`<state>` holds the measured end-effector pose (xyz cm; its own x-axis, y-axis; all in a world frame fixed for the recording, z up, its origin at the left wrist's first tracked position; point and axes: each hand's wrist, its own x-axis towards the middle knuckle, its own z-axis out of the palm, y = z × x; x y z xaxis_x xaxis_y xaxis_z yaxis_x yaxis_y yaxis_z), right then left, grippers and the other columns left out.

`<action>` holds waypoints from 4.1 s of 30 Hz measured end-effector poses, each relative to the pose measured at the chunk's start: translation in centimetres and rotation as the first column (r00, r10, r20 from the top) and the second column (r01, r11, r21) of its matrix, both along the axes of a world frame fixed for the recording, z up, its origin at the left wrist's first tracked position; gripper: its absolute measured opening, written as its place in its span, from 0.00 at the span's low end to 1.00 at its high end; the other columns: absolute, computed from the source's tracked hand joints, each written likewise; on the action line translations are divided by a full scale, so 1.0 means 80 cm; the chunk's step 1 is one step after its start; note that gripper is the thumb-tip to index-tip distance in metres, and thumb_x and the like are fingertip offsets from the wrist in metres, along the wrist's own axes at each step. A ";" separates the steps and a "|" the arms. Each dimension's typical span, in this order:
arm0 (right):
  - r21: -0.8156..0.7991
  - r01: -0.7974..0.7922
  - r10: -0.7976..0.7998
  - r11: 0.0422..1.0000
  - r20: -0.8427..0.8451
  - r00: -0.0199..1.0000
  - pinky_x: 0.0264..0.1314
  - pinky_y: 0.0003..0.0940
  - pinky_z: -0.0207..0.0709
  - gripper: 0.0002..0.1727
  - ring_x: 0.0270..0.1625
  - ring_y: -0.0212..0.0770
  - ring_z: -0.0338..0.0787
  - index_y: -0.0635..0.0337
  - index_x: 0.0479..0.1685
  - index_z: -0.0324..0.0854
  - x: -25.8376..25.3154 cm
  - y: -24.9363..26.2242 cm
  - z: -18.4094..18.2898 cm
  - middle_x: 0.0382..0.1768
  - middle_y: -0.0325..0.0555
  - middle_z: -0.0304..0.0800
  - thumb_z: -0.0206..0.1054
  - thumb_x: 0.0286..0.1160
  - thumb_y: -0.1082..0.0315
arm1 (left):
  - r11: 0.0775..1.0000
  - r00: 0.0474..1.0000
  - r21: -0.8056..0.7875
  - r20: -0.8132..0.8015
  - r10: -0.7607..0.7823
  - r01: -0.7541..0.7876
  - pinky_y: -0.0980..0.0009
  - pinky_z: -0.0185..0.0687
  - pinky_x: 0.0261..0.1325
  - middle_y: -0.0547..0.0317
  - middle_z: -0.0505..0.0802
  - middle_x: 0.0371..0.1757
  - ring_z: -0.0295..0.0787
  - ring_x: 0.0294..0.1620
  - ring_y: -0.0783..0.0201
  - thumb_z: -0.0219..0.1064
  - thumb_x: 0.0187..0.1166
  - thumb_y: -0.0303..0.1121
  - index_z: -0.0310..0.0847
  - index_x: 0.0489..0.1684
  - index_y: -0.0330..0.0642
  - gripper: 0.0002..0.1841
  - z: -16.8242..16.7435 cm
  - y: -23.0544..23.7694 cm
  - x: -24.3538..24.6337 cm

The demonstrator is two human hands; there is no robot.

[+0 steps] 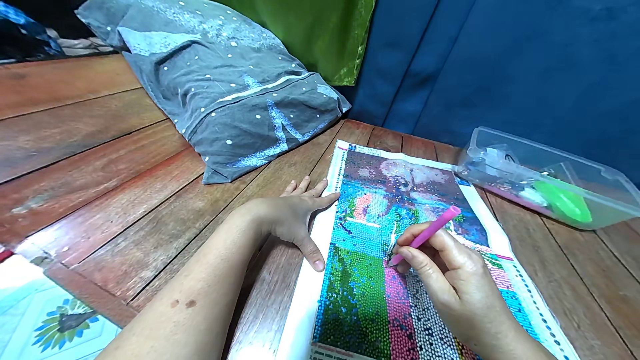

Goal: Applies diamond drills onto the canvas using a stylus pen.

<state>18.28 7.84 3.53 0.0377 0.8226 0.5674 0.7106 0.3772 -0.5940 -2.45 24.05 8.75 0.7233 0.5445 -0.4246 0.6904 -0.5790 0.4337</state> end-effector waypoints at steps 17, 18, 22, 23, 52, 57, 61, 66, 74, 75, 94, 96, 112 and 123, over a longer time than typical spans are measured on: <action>-0.042 0.002 -0.009 0.999 -0.148 0.989 0.34 0.18 0.88 0.08 0.31 0.22 0.90 0.51 0.47 0.80 -0.001 0.001 0.001 0.33 0.28 0.89 0.57 0.83 0.62 | 1.000 1.000 0.016 -0.004 -0.001 0.001 0.36 0.15 0.91 0.51 0.33 0.98 0.16 0.96 0.36 0.90 0.50 0.53 0.40 0.98 0.59 0.70 0.000 0.000 0.000; -0.043 0.002 -0.008 0.999 -0.148 0.989 0.34 0.18 0.88 0.08 0.31 0.22 0.90 0.51 0.47 0.80 0.000 0.002 0.001 0.33 0.28 0.89 0.58 0.83 0.62 | 1.000 1.000 0.015 -0.002 -0.003 0.003 0.36 0.15 0.91 0.51 0.33 0.98 0.17 0.96 0.36 0.90 0.50 0.53 0.40 0.98 0.58 0.69 0.000 0.000 0.000; -0.039 0.000 -0.005 0.999 -0.137 0.991 0.34 0.17 0.88 0.08 0.31 0.21 0.90 0.52 0.47 0.80 -0.001 0.003 0.001 0.33 0.28 0.89 0.57 0.83 0.62 | 1.000 1.000 0.020 -0.025 -0.001 0.002 0.36 0.18 0.91 0.51 0.34 0.98 0.17 0.96 0.36 0.90 0.50 0.52 0.39 0.98 0.59 0.70 0.002 -0.001 0.001; -0.041 -0.001 -0.005 0.999 -0.135 0.991 0.33 0.17 0.88 0.08 0.31 0.21 0.90 0.51 0.47 0.80 -0.001 0.003 0.001 0.33 0.28 0.89 0.57 0.83 0.62 | 1.000 1.000 0.019 -0.029 -0.001 0.001 0.36 0.17 0.91 0.51 0.33 0.98 0.17 0.96 0.36 0.90 0.51 0.52 0.38 0.98 0.59 0.69 0.002 -0.001 0.001; -0.048 -0.023 0.014 0.999 -0.179 0.984 0.34 0.18 0.88 0.07 0.31 0.23 0.91 0.52 0.47 0.80 0.001 0.002 0.007 0.34 0.29 0.89 0.58 0.83 0.63 | 1.000 1.000 0.017 -0.011 -0.002 0.002 0.35 0.17 0.91 0.52 0.32 0.98 0.17 0.96 0.35 0.90 0.50 0.52 0.39 0.98 0.60 0.70 -0.001 0.001 0.001; -0.043 -0.031 0.024 0.999 -0.154 0.988 0.34 0.17 0.87 0.07 0.31 0.22 0.90 0.52 0.47 0.80 0.000 0.004 0.002 0.33 0.28 0.89 0.57 0.83 0.63 | 1.000 1.000 0.013 -0.011 0.007 -0.007 0.35 0.17 0.91 0.52 0.33 0.98 0.16 0.96 0.35 0.91 0.49 0.52 0.39 0.98 0.60 0.70 0.000 0.000 0.000; -0.050 -0.015 0.009 0.999 -0.122 0.993 0.33 0.17 0.87 0.08 0.30 0.22 0.90 0.51 0.47 0.81 0.000 0.004 0.001 0.33 0.28 0.89 0.57 0.83 0.62 | 1.000 1.000 0.009 -0.009 0.008 -0.008 0.36 0.16 0.91 0.52 0.33 0.98 0.16 0.96 0.36 0.91 0.49 0.51 0.39 0.98 0.60 0.70 0.000 -0.001 0.001; -0.049 -0.014 0.005 0.999 -0.193 0.981 0.34 0.20 0.89 0.08 0.32 0.24 0.91 0.52 0.49 0.80 0.004 0.002 0.008 0.35 0.30 0.89 0.58 0.84 0.63 | 1.000 1.000 0.003 -0.007 0.010 -0.010 0.36 0.16 0.91 0.52 0.32 0.98 0.16 0.96 0.36 0.91 0.49 0.51 0.38 0.98 0.60 0.70 0.000 -0.001 0.001; -0.060 0.003 -0.013 0.998 -0.175 0.984 0.34 0.18 0.88 0.07 0.31 0.23 0.91 0.52 0.48 0.80 0.002 0.001 0.005 0.34 0.29 0.89 0.58 0.82 0.63 | 1.000 1.000 0.015 -0.013 0.000 0.000 0.36 0.17 0.91 0.51 0.33 0.98 0.17 0.96 0.36 0.90 0.50 0.52 0.39 0.98 0.59 0.69 0.001 -0.001 0.001; -0.060 0.001 -0.011 0.998 -0.178 0.984 0.34 0.18 0.88 0.07 0.31 0.23 0.91 0.52 0.47 0.80 0.002 0.001 0.005 0.34 0.29 0.89 0.58 0.82 0.63 | 1.000 1.000 0.016 -0.008 0.000 0.000 0.36 0.16 0.91 0.51 0.33 0.98 0.17 0.96 0.36 0.90 0.50 0.52 0.40 0.98 0.58 0.69 0.001 -0.001 0.001; -0.056 0.002 -0.010 0.998 -0.157 0.987 0.35 0.18 0.88 0.08 0.31 0.22 0.90 0.52 0.47 0.80 0.004 0.001 0.004 0.33 0.29 0.89 0.58 0.83 0.63 | 1.000 1.000 0.008 -0.029 0.005 -0.005 0.37 0.15 0.91 0.52 0.32 0.98 0.15 0.96 0.36 0.90 0.50 0.51 0.37 0.98 0.60 0.70 0.002 -0.002 0.002; -0.051 0.005 -0.013 0.999 -0.152 0.988 0.34 0.17 0.87 0.07 0.31 0.22 0.90 0.52 0.47 0.80 0.004 0.001 0.002 0.33 0.28 0.89 0.58 0.82 0.63 | 1.000 1.000 0.006 -0.030 0.005 -0.005 0.37 0.14 0.91 0.52 0.32 0.98 0.15 0.96 0.37 0.90 0.51 0.52 0.37 0.98 0.60 0.70 0.002 -0.001 0.002; -0.026 0.017 -0.018 1.000 -0.029 0.999 0.34 0.14 0.85 0.09 0.31 0.19 0.88 0.54 0.46 0.81 0.002 0.005 0.003 0.32 0.28 0.87 0.57 0.82 0.62 | 1.000 1.000 0.016 -0.012 -0.002 0.002 0.37 0.14 0.91 0.51 0.33 0.98 0.16 0.96 0.36 0.90 0.51 0.51 0.39 0.98 0.58 0.69 0.002 -0.002 0.001; -0.098 0.004 -0.027 0.995 -0.234 0.972 0.33 0.20 0.89 0.07 0.30 0.26 0.91 0.52 0.47 0.80 0.008 -0.001 0.007 0.33 0.30 0.90 0.58 0.83 0.63 | 1.000 1.000 0.016 -0.010 -0.003 0.003 0.37 0.16 0.91 0.51 0.32 0.98 0.16 0.96 0.36 0.90 0.50 0.52 0.38 0.98 0.59 0.70 -0.001 0.000 0.001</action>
